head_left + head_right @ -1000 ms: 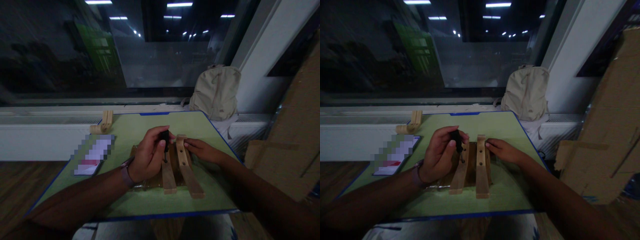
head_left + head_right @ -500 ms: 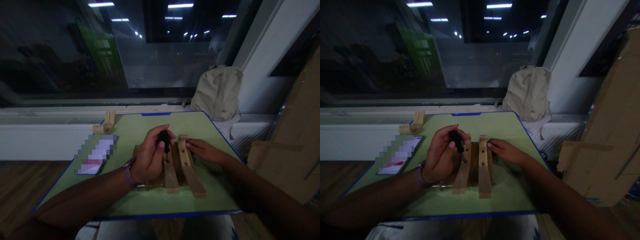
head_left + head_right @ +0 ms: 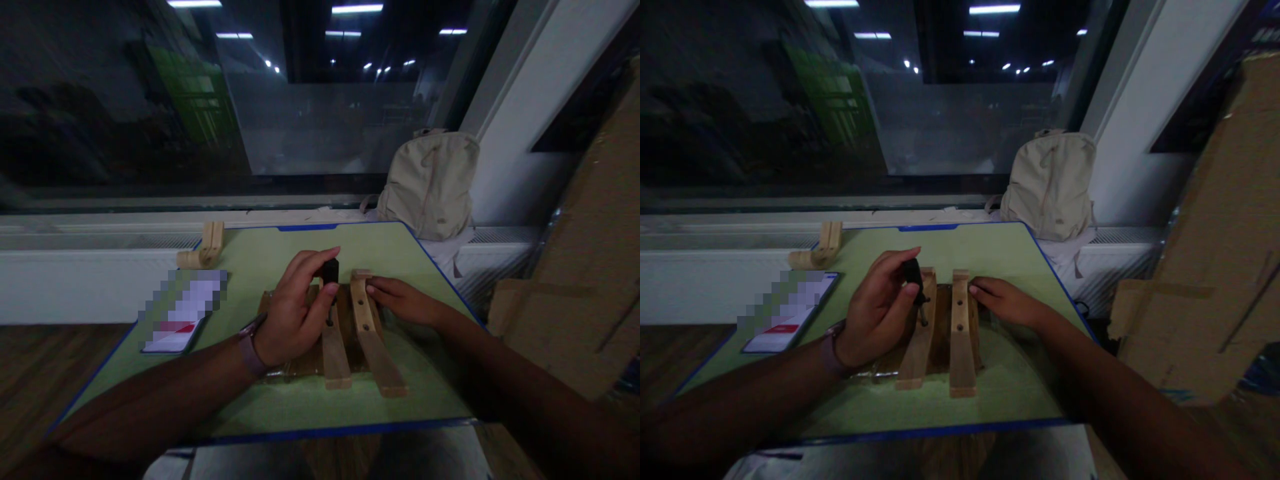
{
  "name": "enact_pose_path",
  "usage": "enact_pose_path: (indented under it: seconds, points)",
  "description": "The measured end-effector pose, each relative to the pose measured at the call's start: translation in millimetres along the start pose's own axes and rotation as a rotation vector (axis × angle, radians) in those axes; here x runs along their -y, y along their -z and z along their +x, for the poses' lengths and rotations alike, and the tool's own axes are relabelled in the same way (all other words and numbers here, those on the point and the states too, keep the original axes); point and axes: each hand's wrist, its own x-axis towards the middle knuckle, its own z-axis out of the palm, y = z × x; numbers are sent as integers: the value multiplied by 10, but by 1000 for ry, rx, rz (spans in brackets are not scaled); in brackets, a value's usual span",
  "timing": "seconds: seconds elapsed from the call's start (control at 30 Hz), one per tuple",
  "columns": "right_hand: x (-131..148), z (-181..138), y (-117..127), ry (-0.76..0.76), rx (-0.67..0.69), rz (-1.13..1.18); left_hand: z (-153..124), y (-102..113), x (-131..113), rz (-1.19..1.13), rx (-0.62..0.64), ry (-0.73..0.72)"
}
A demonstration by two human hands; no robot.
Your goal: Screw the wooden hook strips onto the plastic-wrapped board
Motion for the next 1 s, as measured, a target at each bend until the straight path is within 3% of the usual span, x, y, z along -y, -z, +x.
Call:
enact_pose_path:
  seconds: [0.17, 0.3, 0.43, 0.6, 0.83, 1.0]
  points:
    - [-12, 4, 6, 7, 4, -37, -45, -75, 59, -170, -72, 104]
    - [-14, 8, 7, 9, 10, -42, -80, -72, 53, -235, -43, 99]
    - [-11, 13, 12, 13, 7, -40, -47, -35, 33, -198, 21, 36]
    - [-8, 7, 12, 22, 8, -14, 15, -20, 19, -75, -10, -93]
    - [-13, -5, 8, 3, -35, -10, -74, -58, 26, -162, 28, 102]
    - [-1, -5, 20, 16, 5, -15, -53, -56, 72, -162, -22, 33]
